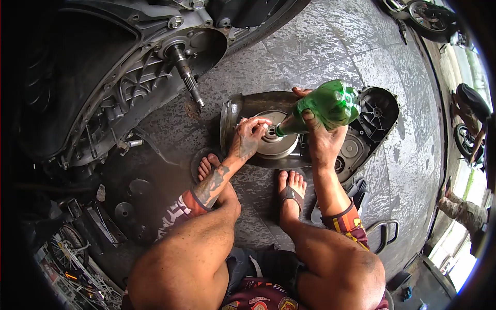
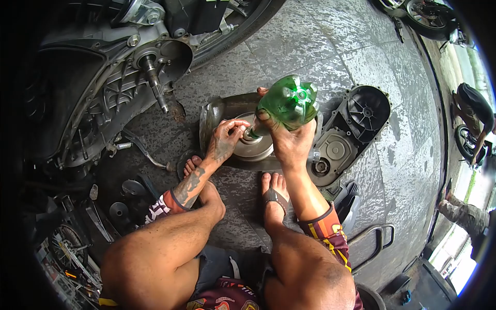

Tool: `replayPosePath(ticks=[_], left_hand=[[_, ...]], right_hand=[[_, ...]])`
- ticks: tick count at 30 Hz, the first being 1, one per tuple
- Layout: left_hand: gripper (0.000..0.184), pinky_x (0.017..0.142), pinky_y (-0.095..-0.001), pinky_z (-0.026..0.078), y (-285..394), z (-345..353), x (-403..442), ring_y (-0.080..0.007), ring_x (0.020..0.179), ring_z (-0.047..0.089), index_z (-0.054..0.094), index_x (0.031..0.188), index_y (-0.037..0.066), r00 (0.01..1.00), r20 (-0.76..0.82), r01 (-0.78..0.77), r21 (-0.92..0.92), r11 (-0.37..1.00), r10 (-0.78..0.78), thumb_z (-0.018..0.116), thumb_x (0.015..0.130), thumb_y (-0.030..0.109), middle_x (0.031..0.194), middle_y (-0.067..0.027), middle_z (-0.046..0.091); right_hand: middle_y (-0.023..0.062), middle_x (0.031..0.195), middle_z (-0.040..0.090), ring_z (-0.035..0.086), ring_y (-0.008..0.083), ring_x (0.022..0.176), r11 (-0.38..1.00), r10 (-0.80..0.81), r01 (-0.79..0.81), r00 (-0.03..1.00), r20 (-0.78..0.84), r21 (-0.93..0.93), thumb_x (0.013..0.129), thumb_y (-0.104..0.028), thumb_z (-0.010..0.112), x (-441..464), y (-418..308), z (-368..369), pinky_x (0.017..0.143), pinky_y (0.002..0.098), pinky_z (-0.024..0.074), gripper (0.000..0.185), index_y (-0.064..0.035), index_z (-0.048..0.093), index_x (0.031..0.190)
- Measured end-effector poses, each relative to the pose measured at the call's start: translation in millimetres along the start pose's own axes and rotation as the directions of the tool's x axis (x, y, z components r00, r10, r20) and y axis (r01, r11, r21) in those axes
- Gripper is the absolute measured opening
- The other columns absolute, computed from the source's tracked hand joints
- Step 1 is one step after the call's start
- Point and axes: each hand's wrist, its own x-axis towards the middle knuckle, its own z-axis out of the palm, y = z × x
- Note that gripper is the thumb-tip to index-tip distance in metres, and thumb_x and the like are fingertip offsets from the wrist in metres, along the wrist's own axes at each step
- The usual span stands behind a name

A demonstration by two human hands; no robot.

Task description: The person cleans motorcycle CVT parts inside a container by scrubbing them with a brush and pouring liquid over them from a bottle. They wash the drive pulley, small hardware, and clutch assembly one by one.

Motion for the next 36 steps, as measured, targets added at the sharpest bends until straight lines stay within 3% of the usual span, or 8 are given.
replayPosePath(ticks=[3,10,18,21,23,24,31,36], left_hand=[[0.023,0.098,-0.0373,0.043,-9.4,-1.7,1.9,-0.0220,0.103,0.059,0.069,0.112,0.008,0.961,-0.095,-0.243,0.155,0.958,0.259,0.055,0.097,0.017,0.110,-0.0042,0.067],[0.046,0.118,-0.0437,0.025,-5.5,5.5,-10.8,-0.0324,0.142,0.032,0.051,0.139,0.002,0.955,0.147,-0.297,0.422,0.857,0.259,0.047,0.102,0.028,0.151,-0.0133,0.041],[0.048,0.119,-0.0434,0.023,-19.6,-2.7,-13.1,-0.0339,0.143,0.030,0.044,0.143,0.000,0.943,0.164,-0.320,0.198,0.927,0.291,0.045,0.101,0.023,0.151,-0.0178,0.038],[0.055,0.117,-0.0420,0.027,-17.9,3.0,-14.0,-0.0324,0.140,0.035,0.039,0.145,0.000,0.973,-0.106,-0.197,0.073,0.978,0.204,0.052,0.098,0.025,0.147,-0.0198,0.039],[0.065,0.114,-0.0403,0.031,-29.0,2.2,-7.0,-0.0299,0.138,0.035,0.035,0.147,0.000,0.957,-0.054,0.268,-0.200,0.942,-0.284,0.059,0.094,0.027,0.148,-0.0202,0.034],[0.068,0.112,-0.0382,0.032,-22.1,-3.2,-5.4,-0.0281,0.138,0.034,0.036,0.146,0.000,0.943,0.010,0.329,-0.197,0.924,-0.333,0.063,0.092,0.030,0.149,-0.0183,0.029],[0.070,0.111,-0.0397,0.033,-15.8,-1.4,-18.8,-0.0285,0.135,0.035,0.036,0.148,0.005,0.925,-0.025,0.378,-0.040,0.925,-0.380,0.064,0.091,0.035,0.146,-0.0167,0.028],[0.061,0.099,-0.0459,0.047,-9.6,-10.7,-31.5,-0.0283,0.120,0.054,0.039,0.143,0.002,0.805,0.213,0.555,-0.599,0.576,-0.554,0.065,0.094,0.026,0.136,-0.0161,0.044]], right_hand=[[0.0094,0.106,0.073,0.066,0.0137,0.091,0.997,0.012,-0.010,1.000,0.026,-0.076,0.084,-0.007,0.077,0.0,-1.9,0.6,0.083,0.0276,0.0518,0.032,0.0035,0.068,0.112],[0.0080,0.103,0.073,0.065,0.0101,0.083,0.996,0.047,-0.047,0.999,-0.005,-0.075,0.084,-0.008,0.078,0.0,-2.2,2.0,0.075,0.0250,0.0521,0.033,0.0028,0.068,0.113],[0.0090,0.101,0.073,0.067,0.0116,0.083,0.994,0.042,-0.039,0.999,0.024,-0.098,0.082,-0.008,0.080,0.9,-0.6,2.7,0.075,0.0254,0.0531,0.035,0.0029,0.066,0.112],[0.0092,0.102,0.073,0.068,0.0133,0.087,0.970,0.043,-0.025,0.997,0.071,-0.243,0.080,-0.008,0.082,5.5,5.5,-0.4,0.078,0.0267,0.0538,0.041,0.0023,0.061,0.114],[0.0098,0.106,0.072,0.068,0.0146,0.093,0.994,0.088,-0.082,0.993,0.081,-0.071,0.079,-0.008,0.083,8.0,4.4,2.7,0.083,0.0282,0.0539,0.046,0.0021,0.059,0.116],[0.0113,0.109,0.071,0.067,0.0151,0.097,0.993,0.083,-0.073,0.991,0.108,-0.088,0.079,-0.007,0.082,10.0,3.0,0.9,0.086,0.0291,0.0535,0.046,0.0026,0.059,0.116],[0.0111,0.109,0.071,0.066,0.0152,0.096,0.992,0.118,-0.115,0.992,0.054,-0.058,0.083,-0.010,0.079,5.5,-1.6,-6.3,0.085,0.0287,0.0523,0.035,0.0030,0.064,0.112],[0.0113,0.107,0.072,0.066,0.0161,0.095,0.998,0.062,-0.061,0.997,0.041,-0.035,0.084,-0.010,0.077,5.3,-4.0,-3.2,0.085,0.0297,0.0523,0.031,0.0034,0.066,0.110]])
